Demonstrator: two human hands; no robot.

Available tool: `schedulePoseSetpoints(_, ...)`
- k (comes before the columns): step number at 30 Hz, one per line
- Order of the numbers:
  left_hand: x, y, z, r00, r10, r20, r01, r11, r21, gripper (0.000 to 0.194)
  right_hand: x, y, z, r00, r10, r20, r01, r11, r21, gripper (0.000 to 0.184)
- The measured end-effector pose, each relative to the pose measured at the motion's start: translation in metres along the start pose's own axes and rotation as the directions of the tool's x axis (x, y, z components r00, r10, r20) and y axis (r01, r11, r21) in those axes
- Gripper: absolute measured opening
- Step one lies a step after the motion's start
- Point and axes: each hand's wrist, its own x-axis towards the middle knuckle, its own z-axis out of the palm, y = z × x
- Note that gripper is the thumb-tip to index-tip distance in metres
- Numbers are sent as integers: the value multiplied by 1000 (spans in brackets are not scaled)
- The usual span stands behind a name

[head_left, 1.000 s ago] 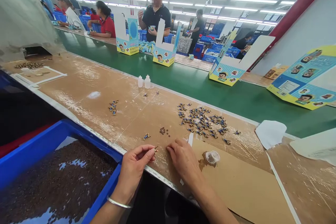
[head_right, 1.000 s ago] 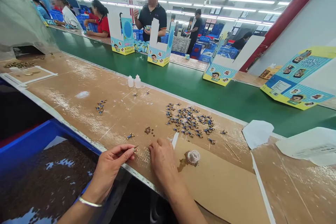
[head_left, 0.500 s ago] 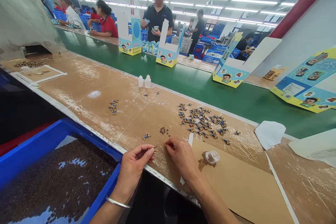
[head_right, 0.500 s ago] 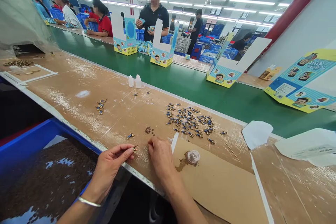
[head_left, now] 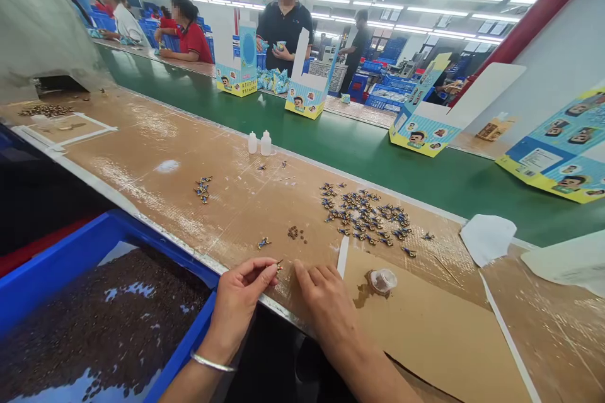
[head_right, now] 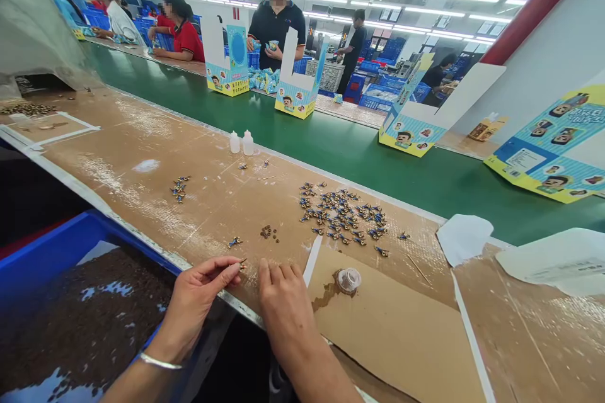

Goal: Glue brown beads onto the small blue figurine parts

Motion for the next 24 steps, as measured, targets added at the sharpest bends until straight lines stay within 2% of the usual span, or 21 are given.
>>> schedulePoseSetpoints(2,0,1,0,1000,1,-10,-1,1000,-2,21,0,8,1,997,63,-37,-62,997,44,41)
schedulePoseSetpoints(5,0,1,1,1000,4,-29,-4,1000,-8,21,14,19,0,984,157,-85,-147,982,115,28)
schedulePoseSetpoints(7,2,1,1,999,5,-38,-6,1000,-13,21,30,23,0,978,186,-99,-170,973,156,23)
schedulePoseSetpoints(10,3,-1,0,999,5,-38,-6,1000,-18,22,51,25,0,975,196,-103,-175,967,187,25)
schedulePoseSetpoints(15,1,-1,-1,999,-7,-41,6,999,-32,24,63,25,3,979,177,-97,-158,971,180,26)
schedulePoseSetpoints(24,-1,2,2,999,-2,-53,-1,999,-45,21,50,17,0,995,8,-97,5,992,126,27)
